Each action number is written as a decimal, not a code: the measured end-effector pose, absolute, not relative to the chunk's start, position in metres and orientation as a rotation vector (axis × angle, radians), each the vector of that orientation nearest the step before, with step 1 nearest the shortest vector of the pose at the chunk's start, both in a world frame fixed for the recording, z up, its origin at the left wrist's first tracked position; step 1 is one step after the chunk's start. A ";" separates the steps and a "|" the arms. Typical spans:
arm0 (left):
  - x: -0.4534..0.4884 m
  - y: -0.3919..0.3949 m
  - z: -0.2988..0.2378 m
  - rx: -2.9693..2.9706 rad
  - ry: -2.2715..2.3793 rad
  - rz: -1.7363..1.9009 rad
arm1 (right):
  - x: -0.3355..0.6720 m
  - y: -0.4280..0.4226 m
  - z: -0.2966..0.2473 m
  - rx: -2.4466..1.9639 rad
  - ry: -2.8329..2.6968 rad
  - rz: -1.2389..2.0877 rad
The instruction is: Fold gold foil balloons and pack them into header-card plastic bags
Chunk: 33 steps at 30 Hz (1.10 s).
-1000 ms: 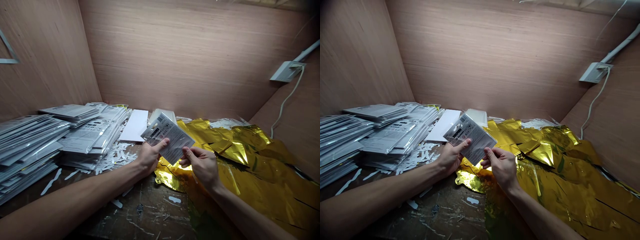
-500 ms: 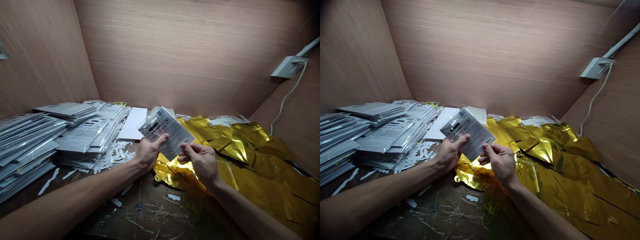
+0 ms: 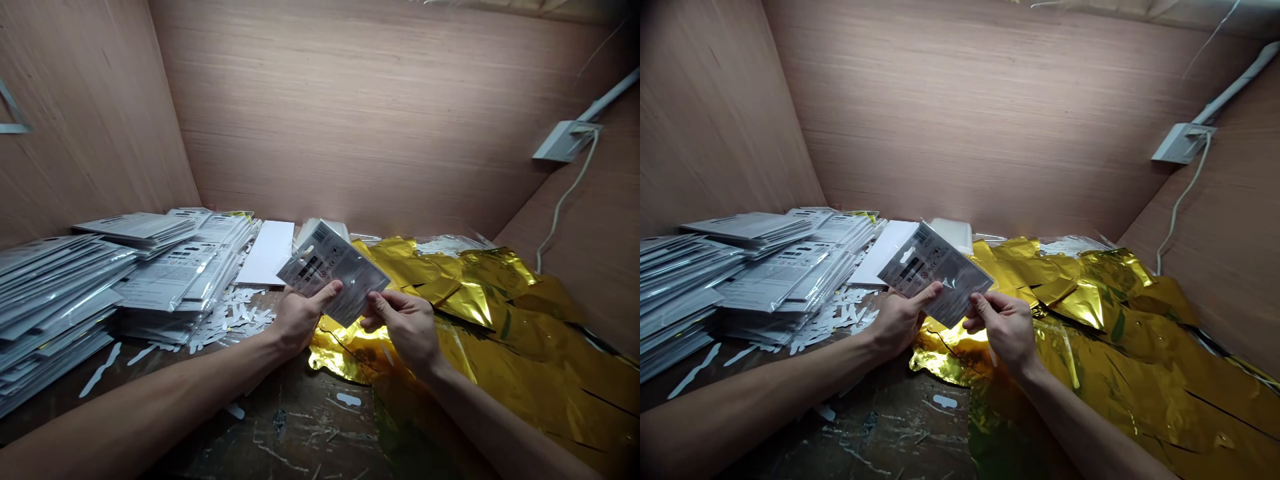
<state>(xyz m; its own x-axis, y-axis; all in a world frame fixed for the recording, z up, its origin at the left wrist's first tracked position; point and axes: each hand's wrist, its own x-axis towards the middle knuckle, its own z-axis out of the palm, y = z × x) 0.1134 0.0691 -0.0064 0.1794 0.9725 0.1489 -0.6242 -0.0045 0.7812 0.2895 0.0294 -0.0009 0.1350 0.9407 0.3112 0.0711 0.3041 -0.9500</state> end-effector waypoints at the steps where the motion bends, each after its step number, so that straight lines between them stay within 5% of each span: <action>1: 0.111 0.071 -0.004 0.848 0.511 1.356 | 0.292 0.030 -0.001 -1.084 -1.287 0.851; 33: 0.101 0.083 0.023 0.619 0.530 1.432 | 0.277 0.027 0.000 -1.000 -1.203 1.088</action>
